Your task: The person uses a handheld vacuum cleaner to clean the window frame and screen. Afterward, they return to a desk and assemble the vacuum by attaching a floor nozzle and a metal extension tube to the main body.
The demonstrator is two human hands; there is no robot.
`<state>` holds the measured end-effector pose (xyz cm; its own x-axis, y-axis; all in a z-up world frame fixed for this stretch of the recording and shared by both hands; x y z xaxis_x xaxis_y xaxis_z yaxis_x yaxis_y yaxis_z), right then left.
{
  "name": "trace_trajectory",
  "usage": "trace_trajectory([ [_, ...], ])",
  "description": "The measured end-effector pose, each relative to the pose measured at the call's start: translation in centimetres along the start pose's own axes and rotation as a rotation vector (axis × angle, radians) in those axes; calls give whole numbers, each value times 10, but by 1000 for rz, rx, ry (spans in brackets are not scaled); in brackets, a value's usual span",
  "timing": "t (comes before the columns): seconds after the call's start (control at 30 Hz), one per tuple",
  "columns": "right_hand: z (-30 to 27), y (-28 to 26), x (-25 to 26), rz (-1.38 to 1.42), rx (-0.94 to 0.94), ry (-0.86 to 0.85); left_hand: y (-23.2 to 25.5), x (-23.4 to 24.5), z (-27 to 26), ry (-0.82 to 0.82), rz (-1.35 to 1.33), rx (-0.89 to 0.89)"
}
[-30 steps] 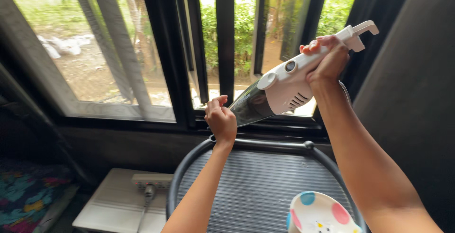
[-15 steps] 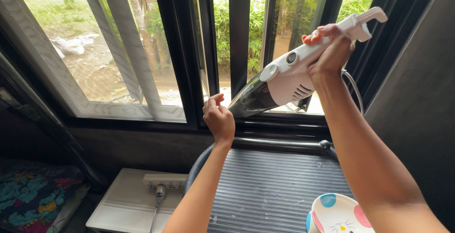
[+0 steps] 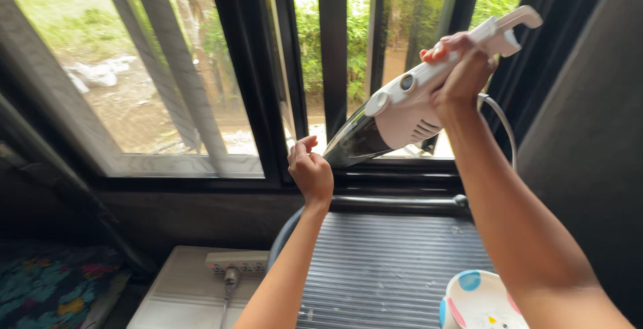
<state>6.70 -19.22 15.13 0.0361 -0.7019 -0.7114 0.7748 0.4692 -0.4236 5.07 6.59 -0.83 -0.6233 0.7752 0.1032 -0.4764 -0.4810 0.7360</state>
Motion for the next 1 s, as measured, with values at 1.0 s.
trace_trajectory([
  [1.0,17,-71,33,-118,16,54,15,-24,-10,-19,-85,-13],
])
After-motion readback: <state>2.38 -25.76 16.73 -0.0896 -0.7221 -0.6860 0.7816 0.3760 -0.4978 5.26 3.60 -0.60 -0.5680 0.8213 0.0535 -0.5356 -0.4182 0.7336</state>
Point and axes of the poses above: each hand's wrist, its own z-axis towards the middle knuckle, its own x-axis out of the back of the hand, y = z × x, the point moved 2 cm from there along z, towards the middle knuckle, and after that the axes turned 1 degree about y, right-handed, at the moved point
